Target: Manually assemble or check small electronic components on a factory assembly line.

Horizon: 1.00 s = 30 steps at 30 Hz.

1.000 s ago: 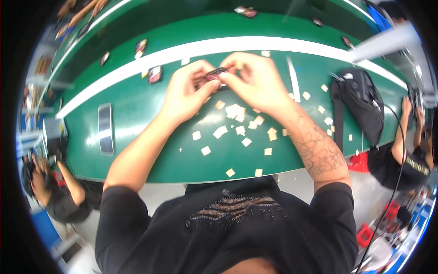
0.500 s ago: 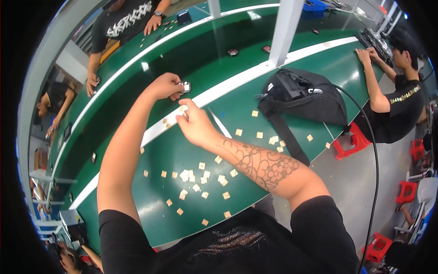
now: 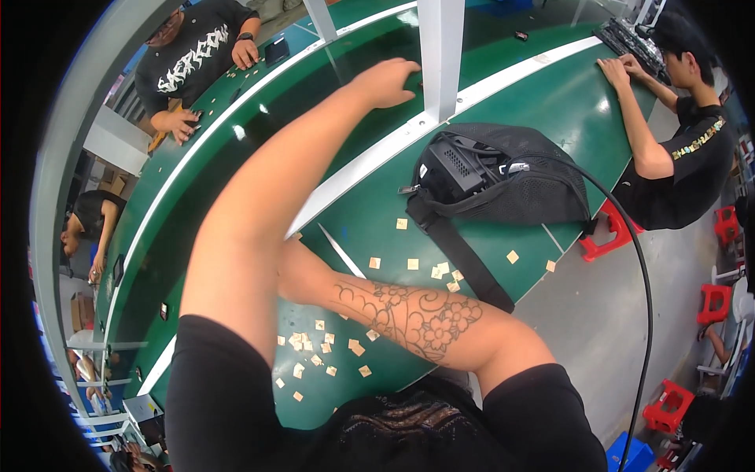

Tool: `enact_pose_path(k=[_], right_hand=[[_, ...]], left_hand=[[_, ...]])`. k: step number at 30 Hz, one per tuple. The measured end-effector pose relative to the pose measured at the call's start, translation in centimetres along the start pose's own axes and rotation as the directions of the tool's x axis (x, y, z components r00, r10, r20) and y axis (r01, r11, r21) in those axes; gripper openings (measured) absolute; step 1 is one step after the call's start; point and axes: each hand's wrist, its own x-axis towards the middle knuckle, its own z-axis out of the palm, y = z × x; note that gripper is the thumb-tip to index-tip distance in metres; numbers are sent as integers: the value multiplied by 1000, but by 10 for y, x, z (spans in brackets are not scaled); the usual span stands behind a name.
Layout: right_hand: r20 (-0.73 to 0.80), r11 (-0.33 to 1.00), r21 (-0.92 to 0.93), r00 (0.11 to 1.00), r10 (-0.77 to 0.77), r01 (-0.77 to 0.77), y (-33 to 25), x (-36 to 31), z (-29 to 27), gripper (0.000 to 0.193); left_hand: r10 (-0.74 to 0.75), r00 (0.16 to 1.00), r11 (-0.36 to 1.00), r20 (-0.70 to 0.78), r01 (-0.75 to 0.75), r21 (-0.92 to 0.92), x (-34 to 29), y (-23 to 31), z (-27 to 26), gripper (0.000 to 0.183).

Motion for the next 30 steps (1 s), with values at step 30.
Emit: enact_pose_path(k=[30], right_hand=[[481, 875, -329, 860, -169, 356, -38, -35, 1, 24]], left_hand=[[-467, 864, 881, -190, 436, -181, -388, 96, -103, 42]])
